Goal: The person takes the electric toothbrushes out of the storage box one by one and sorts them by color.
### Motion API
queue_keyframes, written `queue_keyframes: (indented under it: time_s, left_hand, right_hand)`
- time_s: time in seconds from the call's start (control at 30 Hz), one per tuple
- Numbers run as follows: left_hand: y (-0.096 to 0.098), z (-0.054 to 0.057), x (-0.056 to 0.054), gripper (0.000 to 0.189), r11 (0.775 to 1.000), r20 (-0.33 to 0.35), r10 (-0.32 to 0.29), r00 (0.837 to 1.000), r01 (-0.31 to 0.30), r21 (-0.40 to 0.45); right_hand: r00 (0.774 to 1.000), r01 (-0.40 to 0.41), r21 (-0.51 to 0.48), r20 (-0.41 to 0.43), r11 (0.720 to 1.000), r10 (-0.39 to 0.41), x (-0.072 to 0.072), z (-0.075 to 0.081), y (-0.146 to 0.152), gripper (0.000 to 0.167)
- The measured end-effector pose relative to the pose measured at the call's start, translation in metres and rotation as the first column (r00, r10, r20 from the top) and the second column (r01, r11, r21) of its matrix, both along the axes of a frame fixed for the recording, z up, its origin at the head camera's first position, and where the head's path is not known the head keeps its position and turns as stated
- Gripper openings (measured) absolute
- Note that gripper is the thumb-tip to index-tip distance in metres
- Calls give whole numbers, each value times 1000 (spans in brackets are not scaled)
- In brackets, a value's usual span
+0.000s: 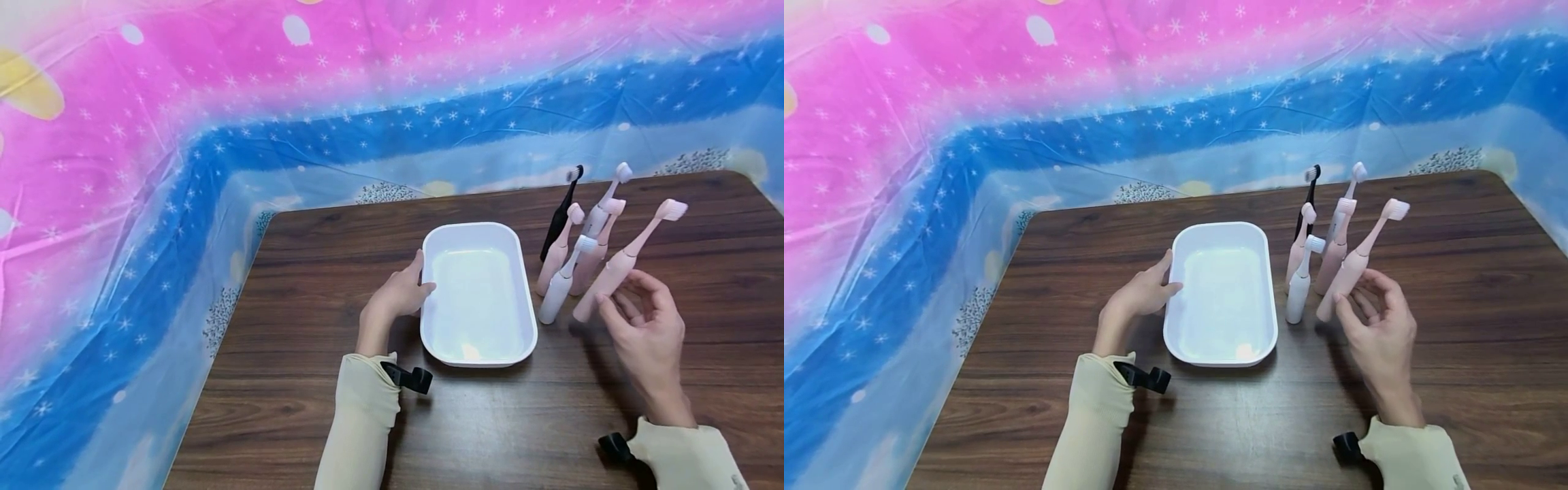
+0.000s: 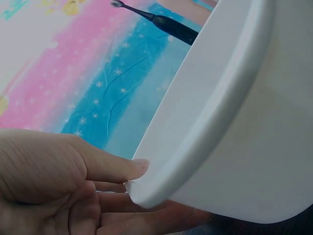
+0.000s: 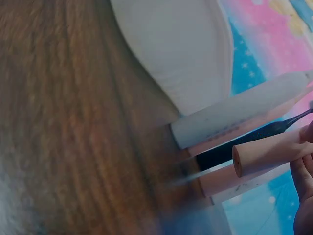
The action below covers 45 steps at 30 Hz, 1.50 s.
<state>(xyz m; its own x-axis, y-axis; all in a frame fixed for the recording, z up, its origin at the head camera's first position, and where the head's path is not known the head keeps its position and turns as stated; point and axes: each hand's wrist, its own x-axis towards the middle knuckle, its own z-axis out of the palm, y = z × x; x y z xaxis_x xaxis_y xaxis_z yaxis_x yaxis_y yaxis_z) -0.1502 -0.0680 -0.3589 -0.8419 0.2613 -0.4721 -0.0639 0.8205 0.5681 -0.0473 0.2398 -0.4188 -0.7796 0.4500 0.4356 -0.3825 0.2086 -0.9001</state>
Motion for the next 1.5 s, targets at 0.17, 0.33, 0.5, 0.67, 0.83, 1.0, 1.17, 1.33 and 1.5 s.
queue_keyframes:
  time_s: [0.17,0.33,0.5,0.67,0.83,1.0,1.17,1.33,1.5]
  left_hand:
    - [0,0,0,71,1000,-3,-5,1000,5,1]
    - [1,0,1,70,1000,-2,0,1000,0,2]
    - [1,1,1,70,1000,-3,2,1000,-2,-9]
    - [1,1,1,71,1000,-2,2,1000,-2,-11]
    - [1,1,0,71,1000,-2,4,1000,-4,-12]
    - [1,2,1,70,1000,6,10,1000,-9,-19]
    - [2,3,1,70,999,2,14,1000,-14,-33]
    - [2,2,1,69,999,2,12,1000,-12,-37]
    - [2,0,0,70,1000,-1,8,1000,-8,-20]
  right_hand:
    - [999,37,28,37,999,-38,-3,-7,0,53]
    - [996,66,48,57,997,-69,-5,-13,1,53]
    - [992,86,123,85,989,-97,-7,-17,2,55]
    - [985,103,169,118,980,-124,-8,-20,2,54]
    - [979,114,185,147,976,-142,-9,-22,2,52]
    - [975,123,200,158,972,-156,-9,-22,1,51]
    - [972,126,224,169,966,-166,-9,-21,1,51]
    - [972,123,227,167,966,-163,-9,-21,0,50]
    - [970,130,241,170,962,-173,-8,-22,0,50]
